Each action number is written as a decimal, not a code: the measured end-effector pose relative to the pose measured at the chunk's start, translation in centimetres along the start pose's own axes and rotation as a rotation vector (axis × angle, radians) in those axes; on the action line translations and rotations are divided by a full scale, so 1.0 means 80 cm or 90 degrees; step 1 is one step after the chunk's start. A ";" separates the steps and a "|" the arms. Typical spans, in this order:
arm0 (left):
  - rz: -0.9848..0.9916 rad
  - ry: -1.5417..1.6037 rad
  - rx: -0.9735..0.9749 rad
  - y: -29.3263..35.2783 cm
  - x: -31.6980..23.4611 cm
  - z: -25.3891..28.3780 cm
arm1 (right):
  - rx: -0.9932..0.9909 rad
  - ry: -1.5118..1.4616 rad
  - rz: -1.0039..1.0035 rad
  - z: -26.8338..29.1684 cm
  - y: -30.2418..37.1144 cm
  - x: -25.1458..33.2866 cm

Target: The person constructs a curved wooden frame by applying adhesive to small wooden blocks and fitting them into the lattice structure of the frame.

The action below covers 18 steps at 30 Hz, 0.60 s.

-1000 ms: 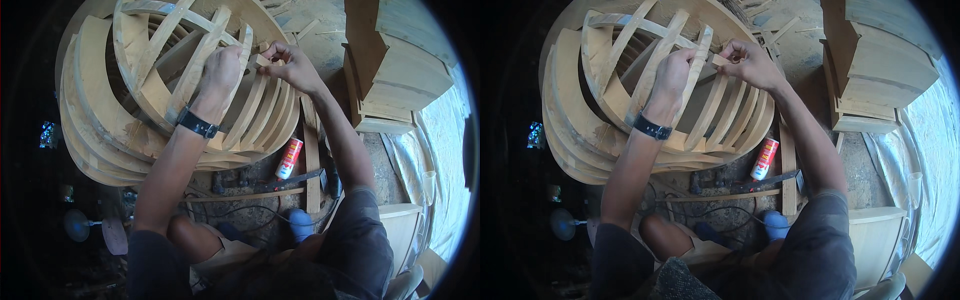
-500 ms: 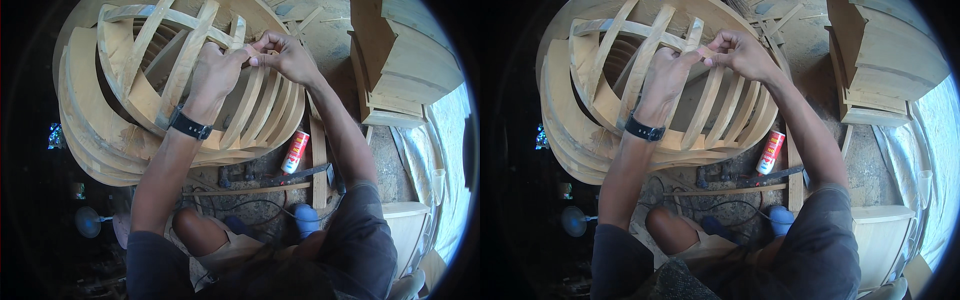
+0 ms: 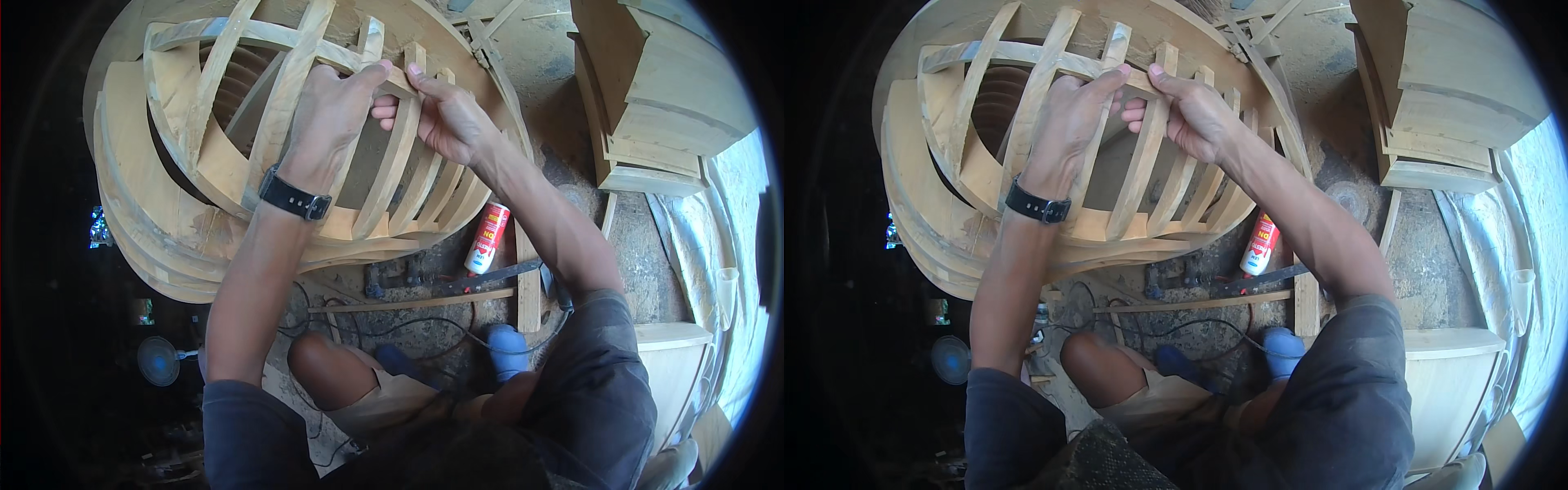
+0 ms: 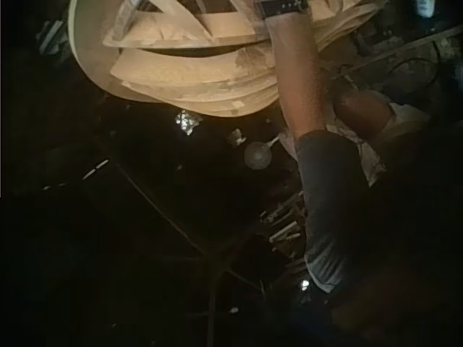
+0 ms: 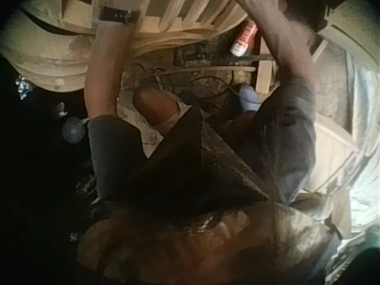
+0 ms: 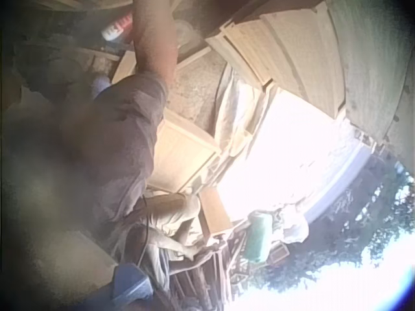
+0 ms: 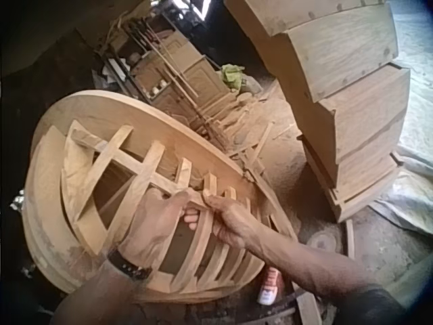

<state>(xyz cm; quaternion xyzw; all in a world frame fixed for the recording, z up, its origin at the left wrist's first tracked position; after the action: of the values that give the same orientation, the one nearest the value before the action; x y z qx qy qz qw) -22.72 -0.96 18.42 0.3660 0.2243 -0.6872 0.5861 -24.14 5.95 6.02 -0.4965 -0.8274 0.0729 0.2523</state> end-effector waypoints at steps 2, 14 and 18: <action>0.028 -0.085 -0.011 -0.005 0.004 0.000 | 0.025 -0.049 0.006 0.009 -0.003 -0.007; 0.095 -0.159 -0.063 0.004 -0.008 0.004 | 0.001 -0.114 0.086 0.015 -0.013 -0.021; 0.090 0.066 -0.054 0.002 0.017 0.012 | 0.056 -0.174 0.063 -0.005 -0.008 -0.021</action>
<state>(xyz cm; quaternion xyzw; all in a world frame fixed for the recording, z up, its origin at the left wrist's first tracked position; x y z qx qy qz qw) -22.84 -2.57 18.03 0.3909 0.2568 -0.6139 0.6359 -23.82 4.16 6.03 -0.5108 -0.8245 0.1883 0.1544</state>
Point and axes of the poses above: each hand's wrist, its own y-axis away from the middle knuckle, its own z-axis out of the back of the hand, x = y × z, the point moved 9 cm from there along -y, towards the middle knuckle, and after that the axes turned 15 degrees about x, right-handed, at the moved point
